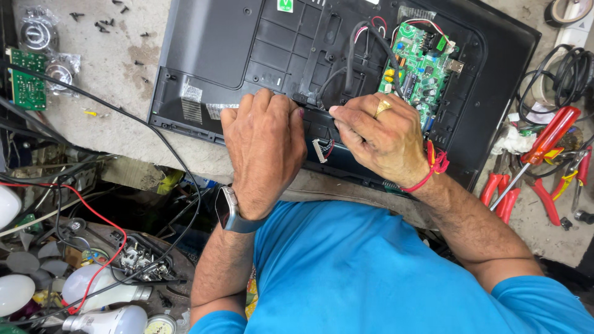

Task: The person works on the back of a flat-screen TV, connecting and taping wires to the internal circuit board. They use electrical tape to secure connections and a screwdriver to fasten screws on the TV chassis.

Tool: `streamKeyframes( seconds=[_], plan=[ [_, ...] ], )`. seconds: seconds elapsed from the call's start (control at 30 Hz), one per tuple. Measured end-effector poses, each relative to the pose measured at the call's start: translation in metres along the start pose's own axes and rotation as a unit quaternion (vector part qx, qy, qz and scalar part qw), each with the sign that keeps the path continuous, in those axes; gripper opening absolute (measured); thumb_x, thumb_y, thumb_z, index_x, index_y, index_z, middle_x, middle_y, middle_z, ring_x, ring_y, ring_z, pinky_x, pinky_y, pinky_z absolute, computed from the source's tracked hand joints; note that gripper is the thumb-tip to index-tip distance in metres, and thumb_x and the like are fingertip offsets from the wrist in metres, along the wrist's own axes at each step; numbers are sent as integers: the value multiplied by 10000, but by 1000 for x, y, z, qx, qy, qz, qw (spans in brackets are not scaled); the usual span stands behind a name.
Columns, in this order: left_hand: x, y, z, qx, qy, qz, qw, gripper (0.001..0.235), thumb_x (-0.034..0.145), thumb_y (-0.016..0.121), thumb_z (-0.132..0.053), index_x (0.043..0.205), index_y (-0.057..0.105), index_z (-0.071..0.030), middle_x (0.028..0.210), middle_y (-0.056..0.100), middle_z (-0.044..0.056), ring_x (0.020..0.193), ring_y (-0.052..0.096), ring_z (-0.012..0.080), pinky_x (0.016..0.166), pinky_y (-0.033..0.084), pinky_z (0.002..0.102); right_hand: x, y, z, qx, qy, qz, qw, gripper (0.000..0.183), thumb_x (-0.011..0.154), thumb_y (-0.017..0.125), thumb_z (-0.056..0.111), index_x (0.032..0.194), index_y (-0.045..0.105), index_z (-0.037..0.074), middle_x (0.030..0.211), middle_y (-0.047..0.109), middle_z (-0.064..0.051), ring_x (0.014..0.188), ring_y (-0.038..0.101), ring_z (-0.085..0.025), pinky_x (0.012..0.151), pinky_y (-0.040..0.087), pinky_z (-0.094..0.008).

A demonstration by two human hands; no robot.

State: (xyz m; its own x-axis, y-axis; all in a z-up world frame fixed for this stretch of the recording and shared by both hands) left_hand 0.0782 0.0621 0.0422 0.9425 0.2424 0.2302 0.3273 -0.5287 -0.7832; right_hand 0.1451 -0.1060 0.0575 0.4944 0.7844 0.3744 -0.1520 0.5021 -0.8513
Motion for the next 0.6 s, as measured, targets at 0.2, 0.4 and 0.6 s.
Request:
streamKeyframes(
  seconds=[0.2, 0.4, 0.6],
  plan=[
    [-2, -15, 18, -91, 22, -36, 995, 124, 957, 752, -120, 1038, 674, -68, 967, 609, 70, 922, 581, 265, 791, 441, 409, 11, -8, 1, 40, 22, 31, 998, 210, 930, 828, 132, 1104, 730, 65, 1011, 713, -59, 921, 708, -240, 799, 567, -368],
    [-8, -15, 16, -61, 64, -47, 995, 125, 934, 786, -133, 1042, 739, -91, 993, 680, 22, 862, 564, 238, 722, 418, 400, 9, -14, -5, 75, 25, 60, 995, 230, 978, 788, 214, 1116, 738, 37, 1015, 725, -91, 908, 718, -245, 783, 574, -340],
    [-11, -10, 2, -5, 50, -89, 995, 107, 947, 791, -153, 1031, 757, -96, 1014, 682, 24, 896, 580, 232, 739, 396, 412, 14, -70, -98, -17, 163, -117, 980, 173, 1075, 695, 149, 1014, 770, 5, 820, 714, -126, 747, 699, -252, 688, 503, -352]
  ],
)
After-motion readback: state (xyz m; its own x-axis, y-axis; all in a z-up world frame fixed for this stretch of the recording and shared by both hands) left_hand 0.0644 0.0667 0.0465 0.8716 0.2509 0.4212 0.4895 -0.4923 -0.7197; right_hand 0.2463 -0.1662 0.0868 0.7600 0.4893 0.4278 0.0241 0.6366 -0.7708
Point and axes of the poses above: each hand's wrist, its own x-axis towards the middle knuckle, its own y-axis out of the palm, z = x × y, the point moved 5 cm from there along x, towards the middle knuckle
